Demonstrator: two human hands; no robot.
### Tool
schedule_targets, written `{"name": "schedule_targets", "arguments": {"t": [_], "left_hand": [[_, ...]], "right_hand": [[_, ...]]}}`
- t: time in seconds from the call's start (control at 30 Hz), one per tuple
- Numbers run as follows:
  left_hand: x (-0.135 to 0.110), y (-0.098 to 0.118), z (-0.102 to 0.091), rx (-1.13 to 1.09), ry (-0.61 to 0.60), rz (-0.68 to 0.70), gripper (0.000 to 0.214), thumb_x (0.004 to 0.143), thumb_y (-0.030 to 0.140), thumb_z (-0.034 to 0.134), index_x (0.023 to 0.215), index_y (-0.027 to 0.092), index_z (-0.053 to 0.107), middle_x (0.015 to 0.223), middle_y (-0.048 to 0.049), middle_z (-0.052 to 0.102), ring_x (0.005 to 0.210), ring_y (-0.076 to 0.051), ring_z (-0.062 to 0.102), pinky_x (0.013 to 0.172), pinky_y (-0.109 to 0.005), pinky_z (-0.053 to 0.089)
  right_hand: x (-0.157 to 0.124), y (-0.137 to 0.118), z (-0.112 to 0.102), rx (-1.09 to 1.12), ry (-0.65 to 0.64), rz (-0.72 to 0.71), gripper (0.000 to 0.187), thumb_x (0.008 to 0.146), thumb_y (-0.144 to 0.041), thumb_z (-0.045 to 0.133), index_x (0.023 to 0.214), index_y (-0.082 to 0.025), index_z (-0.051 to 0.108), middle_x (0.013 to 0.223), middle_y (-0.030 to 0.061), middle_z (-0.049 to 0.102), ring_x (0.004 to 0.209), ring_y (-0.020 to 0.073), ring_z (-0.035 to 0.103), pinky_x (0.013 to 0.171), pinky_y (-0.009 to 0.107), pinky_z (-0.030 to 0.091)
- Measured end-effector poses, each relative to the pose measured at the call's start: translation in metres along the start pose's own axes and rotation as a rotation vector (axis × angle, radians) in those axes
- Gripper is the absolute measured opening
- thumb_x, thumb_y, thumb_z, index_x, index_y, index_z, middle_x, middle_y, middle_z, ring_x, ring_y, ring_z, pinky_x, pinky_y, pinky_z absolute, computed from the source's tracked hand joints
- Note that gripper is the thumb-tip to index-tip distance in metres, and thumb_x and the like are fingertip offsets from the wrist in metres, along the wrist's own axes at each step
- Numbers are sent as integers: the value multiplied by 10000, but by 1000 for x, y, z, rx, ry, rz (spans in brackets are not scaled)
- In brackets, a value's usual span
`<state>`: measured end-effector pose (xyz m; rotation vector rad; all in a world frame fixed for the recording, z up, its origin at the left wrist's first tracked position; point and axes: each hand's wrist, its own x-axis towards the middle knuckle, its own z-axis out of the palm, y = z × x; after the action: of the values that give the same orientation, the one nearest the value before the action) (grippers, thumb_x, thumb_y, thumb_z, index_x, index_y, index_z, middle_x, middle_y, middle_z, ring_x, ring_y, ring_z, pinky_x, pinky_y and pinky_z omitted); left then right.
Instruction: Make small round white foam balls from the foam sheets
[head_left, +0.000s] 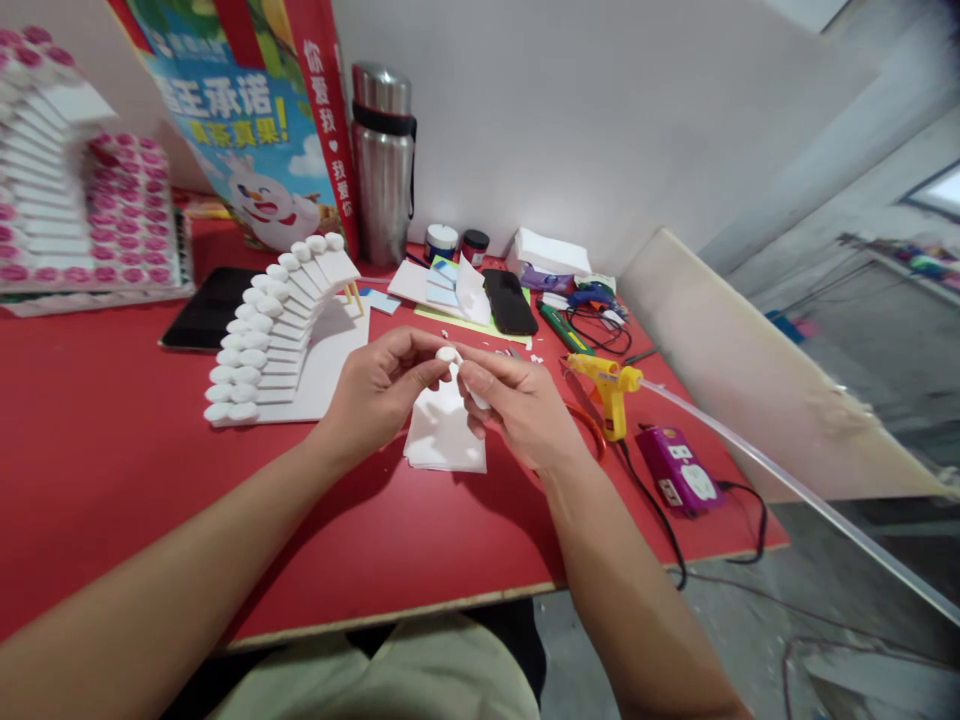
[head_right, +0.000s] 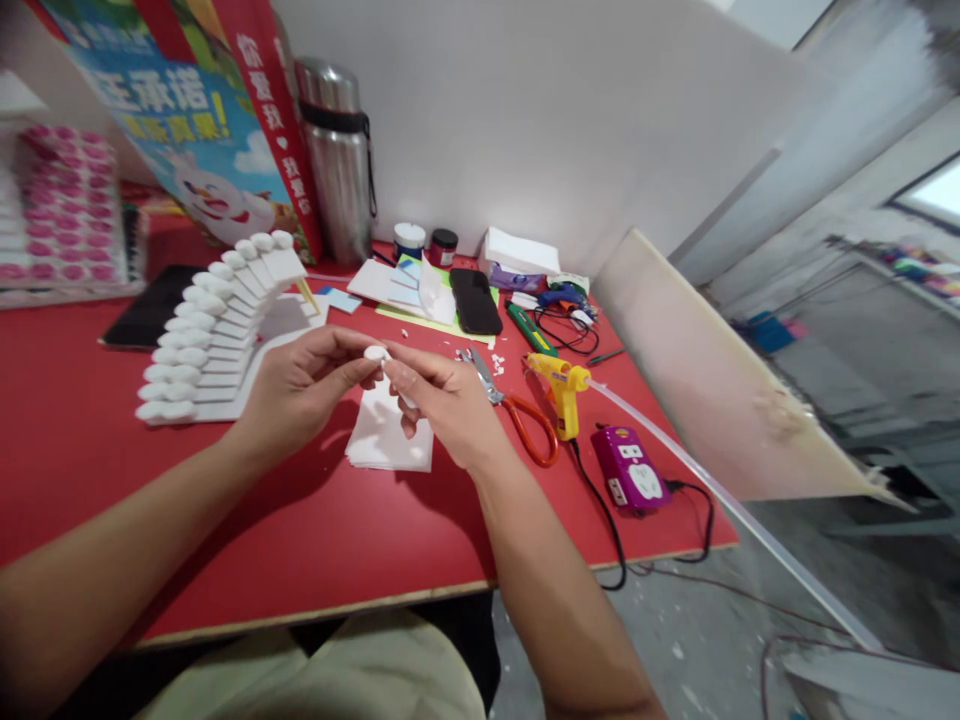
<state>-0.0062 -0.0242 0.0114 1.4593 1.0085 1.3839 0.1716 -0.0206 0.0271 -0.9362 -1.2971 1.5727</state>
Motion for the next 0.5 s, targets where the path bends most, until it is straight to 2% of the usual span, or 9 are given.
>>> {"name": "schedule_targets", "arguments": {"t": [0.07, 0.27, 0.4, 0.5], "left_hand": [[0, 0, 1, -26, 6, -11, 124, 895, 259, 726, 963, 157, 709, 779, -18, 718, 738, -153, 675, 718, -279, 536], [0, -3, 4, -110, 24, -20, 139, 879, 273, 753, 947, 159, 712, 780, -12, 722, 729, -144, 681, 711, -265, 545], [-4, -1, 10, -75, 75, -13, 155, 874, 290, 763, 948, 158, 729, 817, -23, 743, 721, -142, 681, 708, -264, 554], [-7, -1, 15, -27, 137, 17, 154, 876, 291, 760, 957, 161, 740, 863, -35, 768, 772, -160, 707, 742, -276, 572]], "right_hand": [[-1, 0, 2, -135, 68, -66, 376, 848, -400, 788, 1162, -195, 767, 648, -55, 567, 493, 73, 477, 466, 232, 451], [-5, 0, 6, -537, 215, -252, 229, 937, -391, 685, 913, -174, 754, 658, -21, 680, 426, 66, 488, 465, 227, 397], [-5, 6, 10, -824, 305, -528, 212, 967, -284, 629, 809, -184, 730, 637, -5, 672, 539, 103, 546, 574, 248, 419], [-6, 11, 13, -1054, 357, -731, 227, 984, -209, 551, 824, -185, 711, 688, 21, 690, 609, 129, 582, 630, 267, 430]]}}
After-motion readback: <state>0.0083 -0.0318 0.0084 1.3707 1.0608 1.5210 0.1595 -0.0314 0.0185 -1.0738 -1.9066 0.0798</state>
